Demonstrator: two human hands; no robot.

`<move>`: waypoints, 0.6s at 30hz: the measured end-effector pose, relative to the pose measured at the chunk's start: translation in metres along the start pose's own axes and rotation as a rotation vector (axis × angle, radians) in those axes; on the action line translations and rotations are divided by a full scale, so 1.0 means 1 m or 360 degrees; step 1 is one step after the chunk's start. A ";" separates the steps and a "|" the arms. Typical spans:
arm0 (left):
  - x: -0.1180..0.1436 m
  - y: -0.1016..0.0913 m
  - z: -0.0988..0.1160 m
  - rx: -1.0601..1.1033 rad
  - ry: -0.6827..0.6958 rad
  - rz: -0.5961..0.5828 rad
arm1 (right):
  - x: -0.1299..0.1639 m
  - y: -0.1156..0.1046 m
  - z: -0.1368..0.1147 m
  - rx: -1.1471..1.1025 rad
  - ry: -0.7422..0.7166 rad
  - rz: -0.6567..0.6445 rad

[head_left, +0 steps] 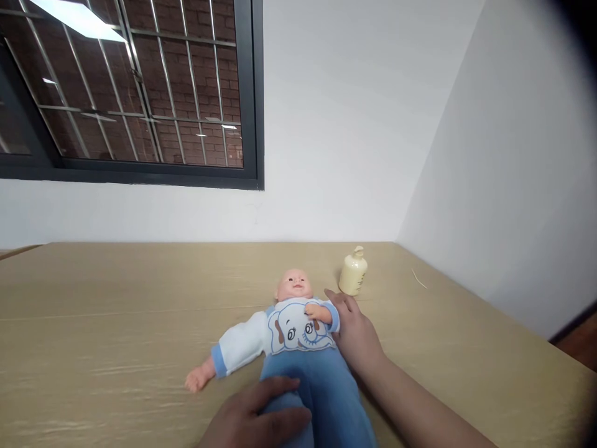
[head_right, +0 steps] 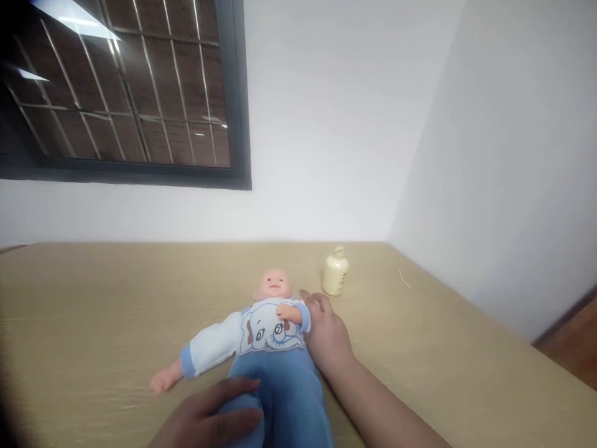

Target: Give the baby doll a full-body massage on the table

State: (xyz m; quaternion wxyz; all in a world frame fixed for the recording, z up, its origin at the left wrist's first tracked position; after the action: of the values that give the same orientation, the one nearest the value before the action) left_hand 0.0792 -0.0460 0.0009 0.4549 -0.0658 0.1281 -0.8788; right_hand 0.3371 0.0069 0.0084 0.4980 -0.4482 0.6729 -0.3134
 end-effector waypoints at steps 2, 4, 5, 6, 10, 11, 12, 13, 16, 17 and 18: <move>-0.009 0.001 -0.009 0.0092 0.0009 0.0006 | 0.001 -0.001 -0.003 0.0188 -0.0060 -0.0034; -0.014 0.001 -0.011 0.0102 0.0186 -0.0064 | 0.001 -0.002 -0.005 0.0300 -0.0126 -0.0043; -0.014 0.000 -0.010 0.0075 0.0297 -0.0099 | 0.001 -0.002 -0.006 0.0332 -0.0158 -0.0050; -0.015 -0.001 -0.008 0.0032 0.0398 -0.0122 | 0.001 -0.003 -0.007 0.0351 -0.0186 -0.0056; -0.012 -0.005 0.000 -0.0207 0.0735 -0.0118 | 0.000 -0.006 -0.009 0.0308 -0.0210 -0.0056; -0.012 -0.006 0.001 -0.0270 0.0775 -0.0121 | 0.000 -0.006 -0.009 0.0256 -0.0192 -0.0051; -0.011 -0.006 0.001 -0.0324 0.0793 -0.0122 | 0.000 -0.007 -0.008 0.0182 -0.0165 -0.0043; -0.010 -0.006 0.000 -0.0367 0.0797 -0.0128 | 0.000 -0.007 -0.006 0.0082 -0.0132 -0.0031; -0.005 -0.002 -0.001 -0.0424 0.0810 -0.0198 | -0.001 -0.003 0.006 -0.0385 -0.0011 0.0025; -0.003 0.001 0.000 -0.0433 0.0833 -0.0222 | -0.002 0.000 0.012 -0.0576 0.0052 0.0055; -0.001 0.004 0.000 -0.0446 0.0864 -0.0224 | -0.003 0.004 0.019 -0.0767 0.0134 0.0076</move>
State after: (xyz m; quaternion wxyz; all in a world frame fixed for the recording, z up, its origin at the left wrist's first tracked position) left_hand 0.0828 -0.0472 -0.0005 0.3284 0.1004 0.3600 -0.8674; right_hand 0.3546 0.0119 0.0003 0.3556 -0.5244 0.7589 -0.1504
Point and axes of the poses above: each hand's wrist, its own x-axis away from the middle knuckle, its own y-axis out of the palm, z = x × y, the point moved 3 cm from there along -x, towards the middle knuckle, and after that the axes turned 6 degrees about x, right-handed, at the moved point
